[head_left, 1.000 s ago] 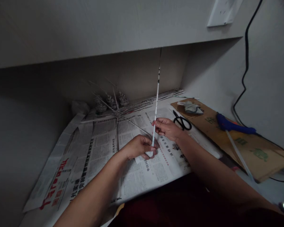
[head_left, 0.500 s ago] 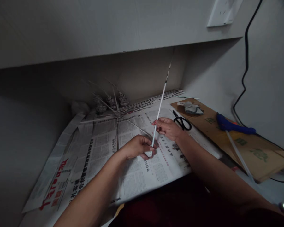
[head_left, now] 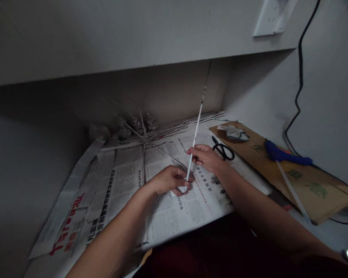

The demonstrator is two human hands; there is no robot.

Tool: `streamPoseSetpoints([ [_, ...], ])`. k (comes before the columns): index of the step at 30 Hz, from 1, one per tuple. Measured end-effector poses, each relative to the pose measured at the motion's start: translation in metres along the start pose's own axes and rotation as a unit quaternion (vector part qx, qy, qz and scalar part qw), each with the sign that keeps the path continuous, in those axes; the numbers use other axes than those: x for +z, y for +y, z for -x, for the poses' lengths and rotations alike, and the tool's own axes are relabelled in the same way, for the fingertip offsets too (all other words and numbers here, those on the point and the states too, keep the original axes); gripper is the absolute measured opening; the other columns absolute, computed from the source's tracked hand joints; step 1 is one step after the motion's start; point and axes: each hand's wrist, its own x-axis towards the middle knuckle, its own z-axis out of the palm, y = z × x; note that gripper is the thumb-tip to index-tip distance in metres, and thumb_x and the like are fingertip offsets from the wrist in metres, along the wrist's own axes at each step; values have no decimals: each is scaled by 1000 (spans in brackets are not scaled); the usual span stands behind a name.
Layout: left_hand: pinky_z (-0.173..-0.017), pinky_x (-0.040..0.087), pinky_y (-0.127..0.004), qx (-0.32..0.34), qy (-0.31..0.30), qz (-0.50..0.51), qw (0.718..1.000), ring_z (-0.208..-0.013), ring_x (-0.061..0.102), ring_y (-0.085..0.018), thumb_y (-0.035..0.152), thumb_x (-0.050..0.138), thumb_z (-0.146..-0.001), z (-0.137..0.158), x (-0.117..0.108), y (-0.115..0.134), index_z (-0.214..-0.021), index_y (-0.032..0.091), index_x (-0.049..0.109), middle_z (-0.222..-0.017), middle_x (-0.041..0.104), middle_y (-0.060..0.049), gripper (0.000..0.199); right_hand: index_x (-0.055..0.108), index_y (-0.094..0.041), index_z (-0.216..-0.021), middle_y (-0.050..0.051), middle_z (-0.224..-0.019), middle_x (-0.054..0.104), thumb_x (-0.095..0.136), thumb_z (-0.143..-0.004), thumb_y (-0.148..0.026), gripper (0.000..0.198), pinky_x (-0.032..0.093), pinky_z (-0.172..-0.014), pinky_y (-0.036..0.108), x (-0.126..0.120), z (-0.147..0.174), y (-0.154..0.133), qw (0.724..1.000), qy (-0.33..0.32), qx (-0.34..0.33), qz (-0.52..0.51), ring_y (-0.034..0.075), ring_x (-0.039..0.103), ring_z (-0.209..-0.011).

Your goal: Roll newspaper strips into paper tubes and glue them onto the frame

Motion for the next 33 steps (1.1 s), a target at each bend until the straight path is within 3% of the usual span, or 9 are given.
streamPoseSetpoints([
  [4,-59,54,-29,-2,-7,-2,1000,-68,62,-15,36,73,-66,0,0,0,-97,13,68,-82,66,-7,39,67,-14,-77,-1,-57,54,72,-67,-46,34,19,-37,18,0,1,-2,999,-22,17,-25,6,45,-48],
  [11,-58,54,-28,-8,17,-10,1000,-71,59,-14,34,73,-66,1,3,3,-94,13,70,-82,66,-7,35,64,-14,-66,-4,-47,48,73,-63,-45,32,21,-39,19,4,-1,-2,997,59,-15,50,5,39,-42],
  [18,-58,53,-26,-19,33,3,999,-68,59,-14,36,76,-62,0,6,5,-90,13,71,-77,66,-6,36,61,-14,-62,-4,-47,48,76,-61,-45,34,22,-40,20,6,-1,-2,993,84,-40,66,5,39,-42],
  [21,-57,53,-27,-22,40,2,999,-67,59,-14,37,76,-61,1,7,5,-86,13,71,-74,66,-6,35,63,-14,-65,-3,-49,48,73,-65,-47,34,19,-39,20,4,-1,-2,996,67,-37,41,5,39,-43],
  [26,-56,53,-27,-20,23,-10,999,-69,60,-15,35,74,-64,1,7,4,-90,13,70,-76,67,-6,34,68,-15,-86,-1,-60,53,67,-72,-50,38,19,-37,20,-2,0,-5,998,-7,-17,-59,6,41,-46],
  [31,-54,52,-26,-26,23,-29,999,-73,60,-17,35,74,-64,2,7,6,-92,13,70,-78,66,-7,36,63,-14,-65,0,-58,55,74,-65,-48,36,19,-36,19,-4,-5,0,996,70,-47,-16,5,42,-43],
  [33,-55,52,-26,-26,25,-31,999,-73,61,-16,34,73,-64,2,6,6,-93,14,70,-79,66,-6,36,63,-14,-67,-1,-55,52,72,-67,-50,38,18,-35,19,-5,-5,0,995,79,-51,-20,6,42,-42],
])
